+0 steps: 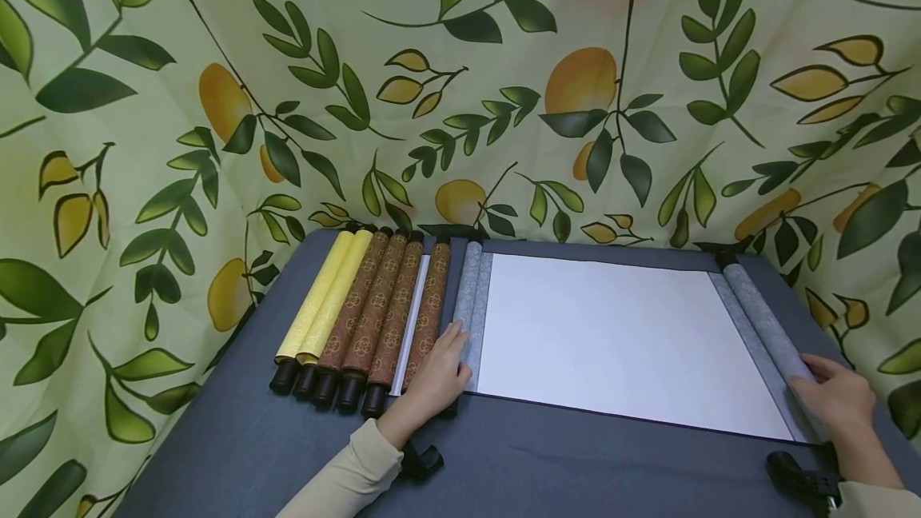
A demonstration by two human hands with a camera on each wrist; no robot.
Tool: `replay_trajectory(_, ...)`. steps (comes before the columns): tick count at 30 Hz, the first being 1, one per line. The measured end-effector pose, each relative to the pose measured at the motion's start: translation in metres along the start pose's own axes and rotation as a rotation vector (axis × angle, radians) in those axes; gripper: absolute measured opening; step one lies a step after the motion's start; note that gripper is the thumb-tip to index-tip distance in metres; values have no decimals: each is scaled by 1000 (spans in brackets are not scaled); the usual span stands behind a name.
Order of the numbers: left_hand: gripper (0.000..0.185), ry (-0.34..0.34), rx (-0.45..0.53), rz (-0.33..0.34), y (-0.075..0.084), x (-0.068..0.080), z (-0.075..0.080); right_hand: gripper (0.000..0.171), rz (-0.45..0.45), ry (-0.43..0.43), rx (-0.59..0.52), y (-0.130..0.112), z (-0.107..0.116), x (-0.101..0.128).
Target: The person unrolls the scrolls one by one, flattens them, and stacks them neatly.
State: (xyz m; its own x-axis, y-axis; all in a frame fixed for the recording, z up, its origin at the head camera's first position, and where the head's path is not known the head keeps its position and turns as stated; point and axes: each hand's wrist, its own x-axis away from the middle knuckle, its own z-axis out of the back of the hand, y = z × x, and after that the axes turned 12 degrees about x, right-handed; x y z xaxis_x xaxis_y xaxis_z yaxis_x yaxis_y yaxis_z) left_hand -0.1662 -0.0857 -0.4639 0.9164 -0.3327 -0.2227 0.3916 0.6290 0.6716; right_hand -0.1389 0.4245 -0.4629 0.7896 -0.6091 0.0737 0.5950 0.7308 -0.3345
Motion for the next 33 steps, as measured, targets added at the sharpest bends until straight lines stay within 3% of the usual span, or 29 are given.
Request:
replay_trajectory(11, 45, -15, 17, 25, 5, -1, 0, 53, 146, 4, 50, 3, 6, 1)
replay_trajectory(21, 45, -37, 45, 8, 3, -1, 2, 52, 203, 53, 59, 1, 3, 6)
replay_trajectory(26, 43, -42, 76, 10, 1, -3, 12, 49, 264, 88, 77, -3, 4, 10)
replay_trajectory(33, 43, -13, 148, 18, -3, -8, 29, 51, 388, 93, 61, -35, 0, 31)
